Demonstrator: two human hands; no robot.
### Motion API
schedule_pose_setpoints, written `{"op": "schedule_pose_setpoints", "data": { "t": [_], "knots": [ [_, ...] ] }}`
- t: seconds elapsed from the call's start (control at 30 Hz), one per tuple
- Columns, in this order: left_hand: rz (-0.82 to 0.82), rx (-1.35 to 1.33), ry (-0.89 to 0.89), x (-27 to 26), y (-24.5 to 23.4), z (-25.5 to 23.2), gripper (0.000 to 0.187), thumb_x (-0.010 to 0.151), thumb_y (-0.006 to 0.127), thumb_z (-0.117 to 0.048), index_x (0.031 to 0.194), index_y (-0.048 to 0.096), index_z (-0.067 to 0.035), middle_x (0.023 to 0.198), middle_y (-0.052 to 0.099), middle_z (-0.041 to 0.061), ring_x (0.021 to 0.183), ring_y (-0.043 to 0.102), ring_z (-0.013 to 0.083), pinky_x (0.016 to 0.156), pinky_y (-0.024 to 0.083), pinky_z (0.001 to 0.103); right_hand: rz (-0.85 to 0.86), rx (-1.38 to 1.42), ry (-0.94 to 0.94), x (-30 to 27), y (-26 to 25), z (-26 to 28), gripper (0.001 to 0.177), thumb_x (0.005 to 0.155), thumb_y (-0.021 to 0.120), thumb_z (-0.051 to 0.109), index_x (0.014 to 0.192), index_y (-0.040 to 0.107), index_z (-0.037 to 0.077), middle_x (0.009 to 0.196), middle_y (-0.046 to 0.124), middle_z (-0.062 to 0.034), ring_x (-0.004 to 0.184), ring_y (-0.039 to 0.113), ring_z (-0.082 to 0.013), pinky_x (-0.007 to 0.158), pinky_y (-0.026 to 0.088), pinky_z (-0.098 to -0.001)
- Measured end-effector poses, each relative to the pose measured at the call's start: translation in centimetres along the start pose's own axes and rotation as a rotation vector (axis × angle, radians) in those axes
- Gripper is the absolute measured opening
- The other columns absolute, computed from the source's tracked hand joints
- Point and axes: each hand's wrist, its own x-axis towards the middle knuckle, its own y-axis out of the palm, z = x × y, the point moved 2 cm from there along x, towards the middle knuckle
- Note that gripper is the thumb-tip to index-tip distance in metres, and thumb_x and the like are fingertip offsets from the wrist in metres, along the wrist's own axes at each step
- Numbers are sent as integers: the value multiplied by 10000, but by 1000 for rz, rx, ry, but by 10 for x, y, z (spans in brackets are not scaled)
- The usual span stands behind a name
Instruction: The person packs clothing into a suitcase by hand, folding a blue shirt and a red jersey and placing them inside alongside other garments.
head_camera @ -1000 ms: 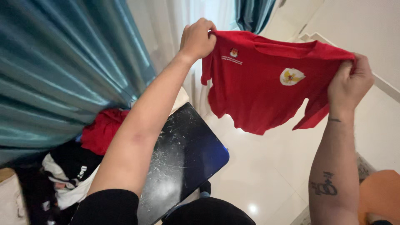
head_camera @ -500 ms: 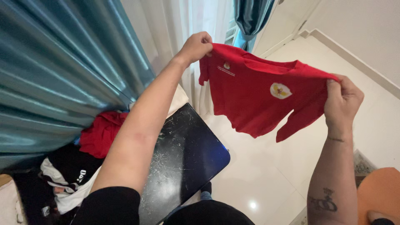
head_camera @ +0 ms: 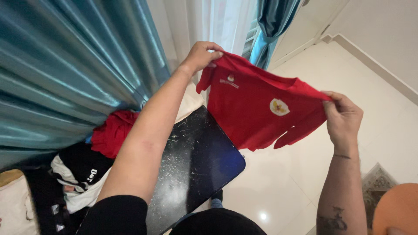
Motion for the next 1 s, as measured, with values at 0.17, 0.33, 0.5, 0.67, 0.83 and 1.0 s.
{"op": "schedule_pose_setpoints", "data": {
  "t": [0.17, 0.33, 0.5, 0.67, 0.83, 1.0],
  "knots": [
    [-32, -7, -38, -12, -15, 8, 135, 961, 649, -85, 1061, 736, -57, 935, 754, 61, 741, 727, 150, 698, 616, 297, 110, -9, 206, -28, 12, 15, 117, 1006, 688, -7, 1112, 737, -2, 960, 730, -26, 853, 651, -72, 777, 542, -224],
    [-69, -52, -9, -22, -37, 52, 118, 971, 610, -51, 1028, 710, -26, 951, 769, 74, 839, 779, 140, 768, 629, 283, 310, 27, 359, -67, 45, 17, 91, 957, 704, 27, 1040, 740, 20, 846, 718, -29, 735, 629, -83, 639, 518, -247],
    [-232, -192, -61, -52, -71, 92, 169, 933, 677, -126, 995, 771, -2, 920, 774, 78, 829, 753, 145, 794, 616, 289, 690, 205, 392, -114, 105, 19, 104, 916, 699, 46, 999, 761, 52, 840, 764, -10, 730, 676, -67, 647, 553, -236],
    [-376, 212, -31, -92, -107, 132, 206, 911, 776, -203, 985, 785, -11, 875, 761, 63, 804, 693, 126, 756, 553, 297, 968, 265, 231, -172, 175, 33, 101, 931, 700, 37, 1032, 707, 42, 894, 722, 5, 834, 656, -55, 745, 542, -233],
    [-449, 391, 87, -143, -143, 183, 216, 779, 726, -22, 988, 776, -52, 885, 775, 53, 826, 727, 125, 769, 575, 275, 1146, 278, 272, -235, 237, 40, 122, 938, 698, 40, 1057, 672, 44, 904, 721, -13, 831, 661, -58, 728, 543, -234],
    [-494, 464, -49, -214, -172, 212, 304, 784, 562, 81, 958, 782, -34, 846, 770, 108, 800, 730, 192, 758, 572, 318, 1293, 493, 381, -291, 286, 35, 94, 968, 674, 32, 1057, 649, 21, 924, 712, -10, 868, 657, -51, 751, 536, -229]
  ]
}}
